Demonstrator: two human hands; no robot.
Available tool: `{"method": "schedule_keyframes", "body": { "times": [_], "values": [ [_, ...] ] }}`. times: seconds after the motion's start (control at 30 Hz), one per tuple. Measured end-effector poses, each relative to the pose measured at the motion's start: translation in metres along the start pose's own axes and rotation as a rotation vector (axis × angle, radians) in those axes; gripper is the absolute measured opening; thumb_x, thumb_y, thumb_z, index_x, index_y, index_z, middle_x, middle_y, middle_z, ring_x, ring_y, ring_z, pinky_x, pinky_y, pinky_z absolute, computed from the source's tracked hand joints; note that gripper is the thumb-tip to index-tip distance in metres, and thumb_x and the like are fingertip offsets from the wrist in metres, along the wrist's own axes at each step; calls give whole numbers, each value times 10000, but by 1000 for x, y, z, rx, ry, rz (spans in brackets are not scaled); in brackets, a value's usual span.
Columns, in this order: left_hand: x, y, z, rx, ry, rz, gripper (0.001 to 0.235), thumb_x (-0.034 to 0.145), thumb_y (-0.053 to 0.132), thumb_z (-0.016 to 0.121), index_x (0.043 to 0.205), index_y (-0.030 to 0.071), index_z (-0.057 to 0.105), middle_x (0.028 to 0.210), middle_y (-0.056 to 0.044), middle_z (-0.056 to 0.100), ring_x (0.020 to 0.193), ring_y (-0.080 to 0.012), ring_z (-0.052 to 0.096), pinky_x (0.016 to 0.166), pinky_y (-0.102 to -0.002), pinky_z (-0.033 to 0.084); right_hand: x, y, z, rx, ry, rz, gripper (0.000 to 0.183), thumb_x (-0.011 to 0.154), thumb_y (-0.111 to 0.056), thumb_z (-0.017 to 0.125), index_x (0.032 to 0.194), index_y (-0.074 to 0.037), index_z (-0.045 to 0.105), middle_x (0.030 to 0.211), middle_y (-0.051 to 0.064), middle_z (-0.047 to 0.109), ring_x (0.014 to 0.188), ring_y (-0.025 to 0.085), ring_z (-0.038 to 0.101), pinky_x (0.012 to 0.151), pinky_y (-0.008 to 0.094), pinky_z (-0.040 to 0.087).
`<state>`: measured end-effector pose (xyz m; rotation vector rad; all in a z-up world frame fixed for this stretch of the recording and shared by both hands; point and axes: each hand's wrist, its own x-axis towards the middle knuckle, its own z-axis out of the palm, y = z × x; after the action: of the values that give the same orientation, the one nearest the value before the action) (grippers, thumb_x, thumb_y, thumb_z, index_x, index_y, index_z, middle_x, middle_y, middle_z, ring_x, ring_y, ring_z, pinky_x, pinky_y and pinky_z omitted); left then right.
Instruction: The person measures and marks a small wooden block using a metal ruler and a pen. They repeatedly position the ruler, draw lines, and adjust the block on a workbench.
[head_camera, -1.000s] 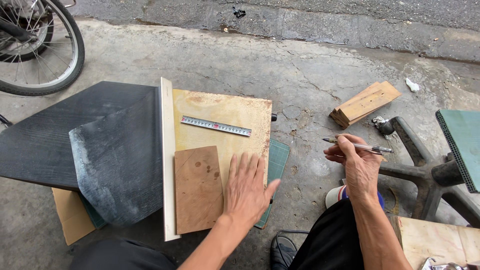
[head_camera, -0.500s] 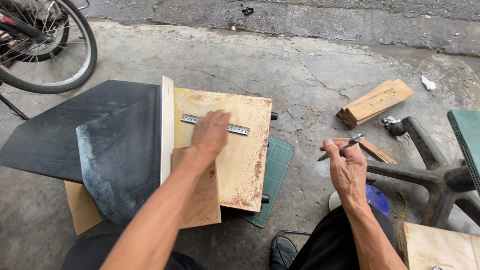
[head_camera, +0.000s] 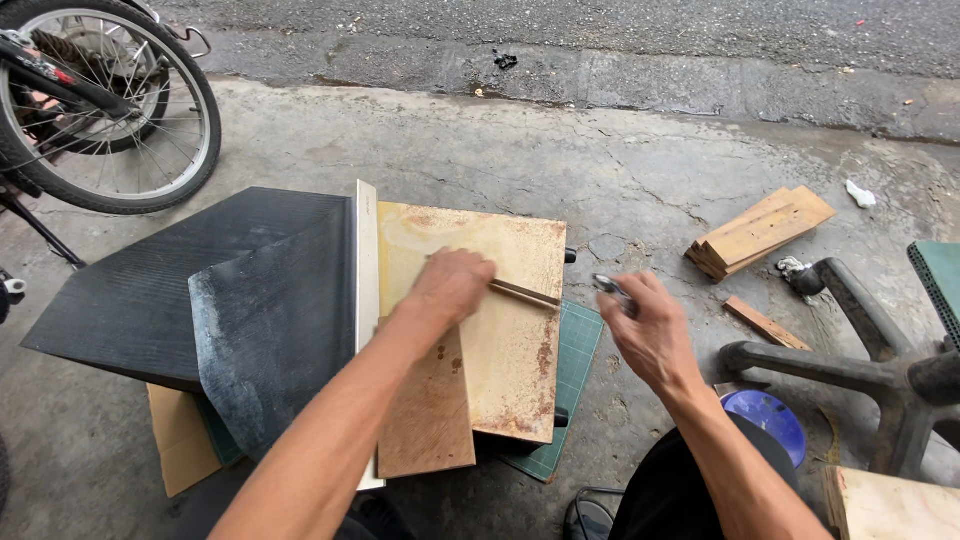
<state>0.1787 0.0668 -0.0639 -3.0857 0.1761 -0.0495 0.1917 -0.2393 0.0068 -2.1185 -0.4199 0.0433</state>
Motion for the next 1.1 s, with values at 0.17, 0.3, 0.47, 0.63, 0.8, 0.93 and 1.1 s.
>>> {"method": "schedule_keyframes", "body": {
  "times": [0.17, 0.3, 0.47, 0.63, 0.8, 0.93, 1.1],
  "values": [
    [30, 40, 4, -64, 87, 83, 116, 874, 227, 626, 981, 217, 669, 952, -60, 706, 1021, -298, 698, 931, -488, 519, 33, -14, 26, -202, -194, -105, 267, 893, -342, 762, 1122, -206, 780, 1115, 92, 706, 1004, 395, 677, 862, 524, 518],
    [41, 46, -5, -111, 186, 88, 141, 878, 261, 603, 976, 206, 689, 978, -70, 662, 1043, -292, 662, 900, -461, 504, 43, 19, 49, -223, -228, 3, 174, 919, -359, 730, 1005, -225, 800, 973, 64, 753, 925, 382, 695, 788, 500, 505],
    [-1, 44, -50, -240, 214, 5, 320, 941, 204, 610, 1259, 185, 580, 1311, -114, 571, 1285, -322, 571, 1003, -479, 486, 50, 14, 39, -146, -244, 74, 126, 888, -327, 747, 877, -221, 815, 688, 86, 682, 724, 260, 637, 709, 399, 489],
    [-84, 29, -87, -357, 131, -76, 501, 971, 227, 606, 1457, 186, 490, 1500, -156, 482, 1412, -355, 487, 1067, -531, 465, 52, -2, 39, -110, -307, 117, 154, 904, -300, 752, 874, -179, 844, 633, 105, 685, 685, 232, 601, 684, 383, 460],
    [-145, 16, -101, -479, -76, -189, 589, 989, 395, 584, 1503, 123, 493, 1564, -244, 445, 1488, -402, 415, 1195, -553, 354, 64, -5, 46, -96, -336, 112, 155, 928, -283, 738, 922, -169, 842, 682, 69, 645, 706, 192, 538, 671, 350, 433],
    [-163, 19, -114, -538, -153, -222, 622, 999, 400, 566, 1533, 100, 457, 1577, -236, 442, 1513, -384, 383, 1258, -513, 278, 65, 3, 52, -104, -339, 126, 150, 919, -271, 733, 904, -154, 826, 698, 58, 627, 722, 195, 542, 672, 342, 432],
    [-145, 14, -76, -474, -149, -199, 697, 946, 458, 611, 1535, 117, 463, 1554, -214, 478, 1499, -353, 404, 1253, -503, 293, 68, 16, 58, -131, -324, 120, 164, 894, -260, 733, 899, -111, 800, 704, 64, 606, 733, 195, 546, 663, 338, 435]
  ]
}}
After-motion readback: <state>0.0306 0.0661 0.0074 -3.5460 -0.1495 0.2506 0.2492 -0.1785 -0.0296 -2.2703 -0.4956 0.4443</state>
